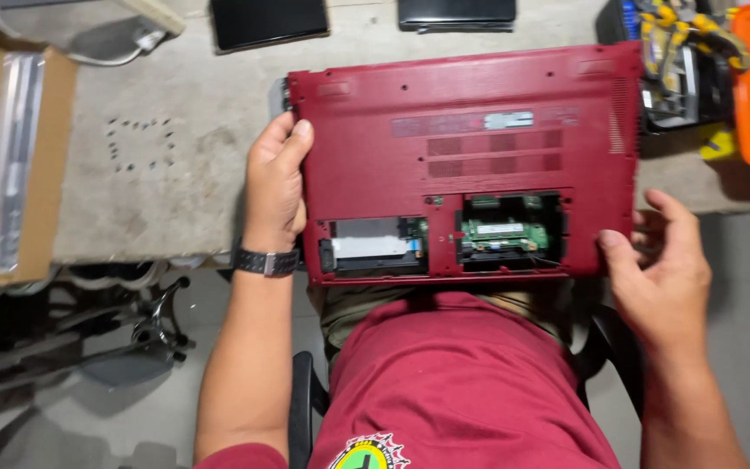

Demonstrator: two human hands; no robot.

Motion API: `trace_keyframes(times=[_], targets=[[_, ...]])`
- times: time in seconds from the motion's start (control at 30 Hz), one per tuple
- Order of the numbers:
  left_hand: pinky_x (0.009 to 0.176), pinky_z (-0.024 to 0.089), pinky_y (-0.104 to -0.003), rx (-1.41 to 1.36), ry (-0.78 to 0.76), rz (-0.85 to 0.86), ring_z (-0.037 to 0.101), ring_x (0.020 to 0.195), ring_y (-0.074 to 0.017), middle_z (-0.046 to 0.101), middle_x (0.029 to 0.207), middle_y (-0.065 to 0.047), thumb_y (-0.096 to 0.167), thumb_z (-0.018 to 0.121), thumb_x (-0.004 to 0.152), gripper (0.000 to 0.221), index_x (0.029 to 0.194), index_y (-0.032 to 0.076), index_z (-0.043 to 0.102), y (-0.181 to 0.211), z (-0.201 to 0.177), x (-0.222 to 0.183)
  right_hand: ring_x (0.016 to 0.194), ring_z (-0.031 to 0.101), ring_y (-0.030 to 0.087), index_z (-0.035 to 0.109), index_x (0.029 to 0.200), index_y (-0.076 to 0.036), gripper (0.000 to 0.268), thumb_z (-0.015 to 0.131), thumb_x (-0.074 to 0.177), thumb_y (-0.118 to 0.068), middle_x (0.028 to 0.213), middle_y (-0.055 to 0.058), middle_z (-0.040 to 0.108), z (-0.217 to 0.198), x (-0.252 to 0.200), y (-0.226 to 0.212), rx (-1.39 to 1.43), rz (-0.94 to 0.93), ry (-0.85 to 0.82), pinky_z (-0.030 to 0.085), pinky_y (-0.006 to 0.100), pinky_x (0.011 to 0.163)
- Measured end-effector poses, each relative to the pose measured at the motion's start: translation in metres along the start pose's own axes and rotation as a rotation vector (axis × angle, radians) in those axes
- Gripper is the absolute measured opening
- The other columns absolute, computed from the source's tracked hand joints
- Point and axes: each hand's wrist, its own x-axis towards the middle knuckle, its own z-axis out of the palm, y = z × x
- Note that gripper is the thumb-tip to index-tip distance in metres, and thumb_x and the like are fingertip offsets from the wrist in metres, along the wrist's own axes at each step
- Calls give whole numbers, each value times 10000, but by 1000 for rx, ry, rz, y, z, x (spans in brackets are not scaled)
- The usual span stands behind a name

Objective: Prying open and removing the bottom cover of a laptop to access internal hardware.

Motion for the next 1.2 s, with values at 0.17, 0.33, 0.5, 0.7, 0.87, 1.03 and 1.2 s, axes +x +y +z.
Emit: trace_keyframes(times=[0.17, 0.33, 0.5, 0.7, 0.87, 1.03, 1.2], targets=[[995, 692, -374, -4, 2, -3, 810, 1079, -189, 849, 1239, -109, 191, 739, 1112, 284, 1351, 40, 762, 27, -1, -11, 1172, 660, 206, 570, 1730, 75, 541, 721, 1216, -3, 1398, 197, 702, 1, -2, -7, 254, -16, -74, 569, 329, 1043], [981, 689, -364, 18, 10, -4, 805, 1068, -181, 849, 1221, -95, 201, 747, 1107, 277, 1338, 50, 763, 39, -7, -13, 1048, 626, 139, 627, 1726, 42, 526, 740, 1220, -41, 1296, 127, 697, 4, 1, -13, 273, 0, -108, 565, 280, 959], [1025, 665, -354, -7, 53, 94, 797, 1059, -151, 844, 1242, -86, 175, 802, 1088, 228, 1283, 98, 713, 39, -11, -2, 1045, 628, 95, 633, 1689, 3, 532, 739, 1168, -10, 1285, 95, 693, -2, 13, -22, 369, 2, -97, 554, 224, 954], [1091, 706, -399, 100, -81, 251, 810, 1146, -201, 834, 1286, -110, 188, 710, 1154, 231, 1352, 70, 715, 100, 37, -5, 1132, 637, 82, 632, 1645, -12, 531, 782, 1136, -46, 1322, 80, 657, -6, 52, -22, 436, -122, -43, 565, 201, 977], [1063, 718, -380, 150, -146, 322, 809, 1131, -179, 828, 1280, -87, 200, 679, 1182, 215, 1358, 77, 698, 114, 53, 18, 979, 644, 50, 605, 1672, -32, 585, 793, 1118, -41, 1239, 55, 690, 4, 89, -17, 502, -134, -38, 575, 188, 927], [1002, 667, -328, 163, -204, 485, 742, 1032, -114, 789, 1170, -48, 172, 669, 1209, 96, 1290, 121, 662, 121, 57, 31, 1095, 680, 101, 559, 1711, 17, 658, 831, 1112, -7, 1294, 86, 701, 19, 122, -5, 574, -215, -21, 612, 241, 1017], [892, 425, -195, 413, -186, 570, 417, 881, -14, 437, 988, 121, 162, 604, 1269, 242, 1510, 149, 580, 145, 58, 11, 1272, 738, 150, 586, 1602, 44, 509, 771, 1128, 55, 1428, 161, 771, 6, 134, -34, 566, -253, -25, 607, 260, 1089]])
